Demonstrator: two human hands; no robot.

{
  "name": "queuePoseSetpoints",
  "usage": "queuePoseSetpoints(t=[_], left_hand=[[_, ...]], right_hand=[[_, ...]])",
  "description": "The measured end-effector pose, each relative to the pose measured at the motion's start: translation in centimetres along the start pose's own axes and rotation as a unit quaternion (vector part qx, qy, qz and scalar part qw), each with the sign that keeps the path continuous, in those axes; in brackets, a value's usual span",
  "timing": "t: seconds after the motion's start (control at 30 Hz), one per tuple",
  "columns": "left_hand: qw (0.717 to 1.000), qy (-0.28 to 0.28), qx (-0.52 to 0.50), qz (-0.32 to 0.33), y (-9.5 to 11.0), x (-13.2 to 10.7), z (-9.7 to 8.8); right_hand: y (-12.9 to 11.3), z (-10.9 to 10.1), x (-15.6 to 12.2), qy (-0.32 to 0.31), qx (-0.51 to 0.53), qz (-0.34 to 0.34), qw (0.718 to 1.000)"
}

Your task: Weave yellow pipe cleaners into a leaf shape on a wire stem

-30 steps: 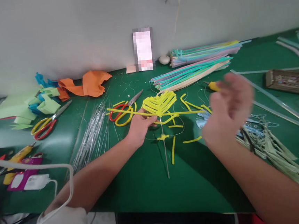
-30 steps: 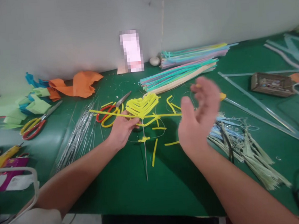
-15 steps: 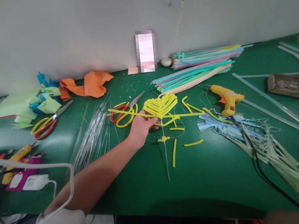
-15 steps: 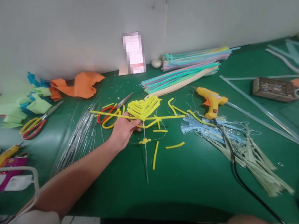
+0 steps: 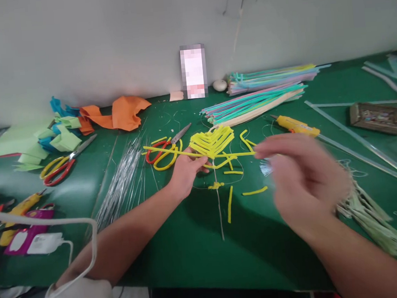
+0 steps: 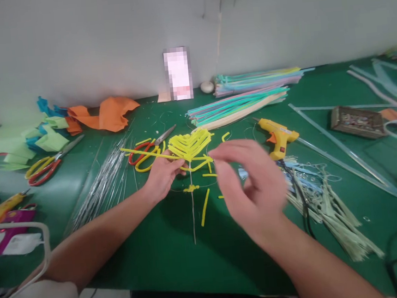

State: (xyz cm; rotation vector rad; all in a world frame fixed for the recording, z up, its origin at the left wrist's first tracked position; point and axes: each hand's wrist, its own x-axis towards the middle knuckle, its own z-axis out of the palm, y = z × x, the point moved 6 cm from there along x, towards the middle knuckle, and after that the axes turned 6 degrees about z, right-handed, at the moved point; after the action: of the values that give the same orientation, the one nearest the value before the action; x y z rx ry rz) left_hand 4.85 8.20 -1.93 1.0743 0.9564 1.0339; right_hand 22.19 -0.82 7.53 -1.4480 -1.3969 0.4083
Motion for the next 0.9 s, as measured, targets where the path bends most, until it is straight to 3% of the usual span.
queuePoseSetpoints(t=[0.13, 0.23, 0.37, 0.47, 0.7, 0.9], left_hand=[[1.0, 0.005, -0.009, 0.013, -0.1, 0.1, -0.1], [0.999, 0.005, 0.009, 0.033, -0.2, 0.2, -0.2], [0.995, -0.002, 0.064, 0.071, 0.0, 0.4, -0.5], [0.992, -0.024, 0.096, 0.083, 0.0, 0.4, -0.4], [0.994, -0.035, 0.064, 0.076, -0.2, 0.4, -0.3], [0.998, -0.022, 0.045, 0.042, -0.5, 0.3, -0.4]], right_hand=[[2.9, 1.6, 1.9, 0.004, -0.17, -0.05, 0.984], [4.9, 3.1, 2.6, -0.049, -0.287, -0.078, 0.953], [5.6, 4.2, 2.1, -0.15, -0.336, -0.084, 0.926], [5.2, 4.5, 1.6, -0.188, -0.346, -0.103, 0.913], [5.7, 4.3, 2.0, -0.151, -0.31, -0.026, 0.938], [6.0, 3.7, 2.2, -0.13, -0.187, 0.062, 0.972]])
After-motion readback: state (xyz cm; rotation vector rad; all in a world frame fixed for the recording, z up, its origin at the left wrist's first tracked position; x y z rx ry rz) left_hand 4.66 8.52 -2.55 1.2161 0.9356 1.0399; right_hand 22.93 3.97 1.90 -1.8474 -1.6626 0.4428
